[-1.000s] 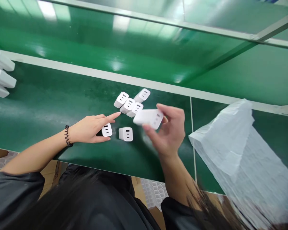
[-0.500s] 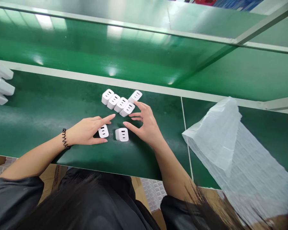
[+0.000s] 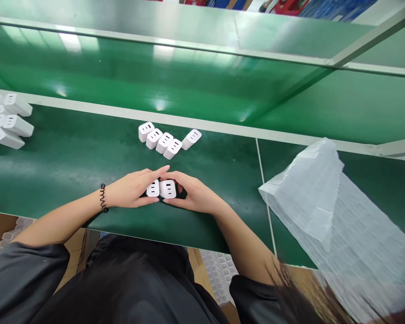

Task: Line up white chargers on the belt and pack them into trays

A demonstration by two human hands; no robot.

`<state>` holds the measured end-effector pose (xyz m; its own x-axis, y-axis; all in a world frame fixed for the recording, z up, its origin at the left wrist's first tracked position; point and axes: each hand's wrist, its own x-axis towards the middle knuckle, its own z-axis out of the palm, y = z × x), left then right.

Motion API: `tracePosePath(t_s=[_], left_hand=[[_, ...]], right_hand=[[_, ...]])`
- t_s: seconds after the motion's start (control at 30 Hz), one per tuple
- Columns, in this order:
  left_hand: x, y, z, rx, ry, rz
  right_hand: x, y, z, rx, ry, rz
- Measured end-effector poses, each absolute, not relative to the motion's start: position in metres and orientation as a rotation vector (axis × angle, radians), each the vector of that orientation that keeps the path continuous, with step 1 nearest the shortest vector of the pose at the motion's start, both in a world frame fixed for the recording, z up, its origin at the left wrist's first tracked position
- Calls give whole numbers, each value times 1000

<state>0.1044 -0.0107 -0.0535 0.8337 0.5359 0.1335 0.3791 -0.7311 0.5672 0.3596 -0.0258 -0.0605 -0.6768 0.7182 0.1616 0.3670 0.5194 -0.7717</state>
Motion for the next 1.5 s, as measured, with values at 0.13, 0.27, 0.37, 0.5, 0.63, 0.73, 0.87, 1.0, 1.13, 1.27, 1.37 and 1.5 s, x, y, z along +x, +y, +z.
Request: tracePosePath(t_s=[0.13, 0.27, 0.37, 0.5, 0.63, 0.73, 0.87, 1.0, 1.13, 1.27, 1.37, 1.5], left_hand=[[104, -11, -56, 2435, 666, 434], [105, -11, -54, 2436, 801, 503], [106, -12, -53, 2497, 859, 557], [106, -12, -51, 2588, 835, 537], [106, -11, -50, 2595, 835, 509], [105, -11, -49, 2602, 827, 480], [105, -11, -45, 2594, 796, 490], [107, -11, -44, 2610, 789, 488], [106, -8, -46, 2638, 789, 466], [99, 0, -47, 2608, 808, 407], [95, 5, -43, 2585, 768, 393], [97, 7, -33, 2543, 824, 342]], right_hand=[[345, -31, -71, -842, -2210, 933], [344, -33, -71, -780, -2148, 970], [346, -32, -69, -729, -2119, 985], [348, -26, -67, -804, -2056, 837], [353, -17, -68, -1033, -1934, 608], [356, -14, -70, -1114, -1922, 554], [356, -14, -72, -1133, -1964, 549], [355, -17, -71, -1144, -1983, 547], [360, -13, -74, -1168, -1996, 518], [370, 4, -71, -1248, -1970, 386], [384, 3, -53, -1329, -1855, 246], [416, -64, -33, -1344, -1529, 133]])
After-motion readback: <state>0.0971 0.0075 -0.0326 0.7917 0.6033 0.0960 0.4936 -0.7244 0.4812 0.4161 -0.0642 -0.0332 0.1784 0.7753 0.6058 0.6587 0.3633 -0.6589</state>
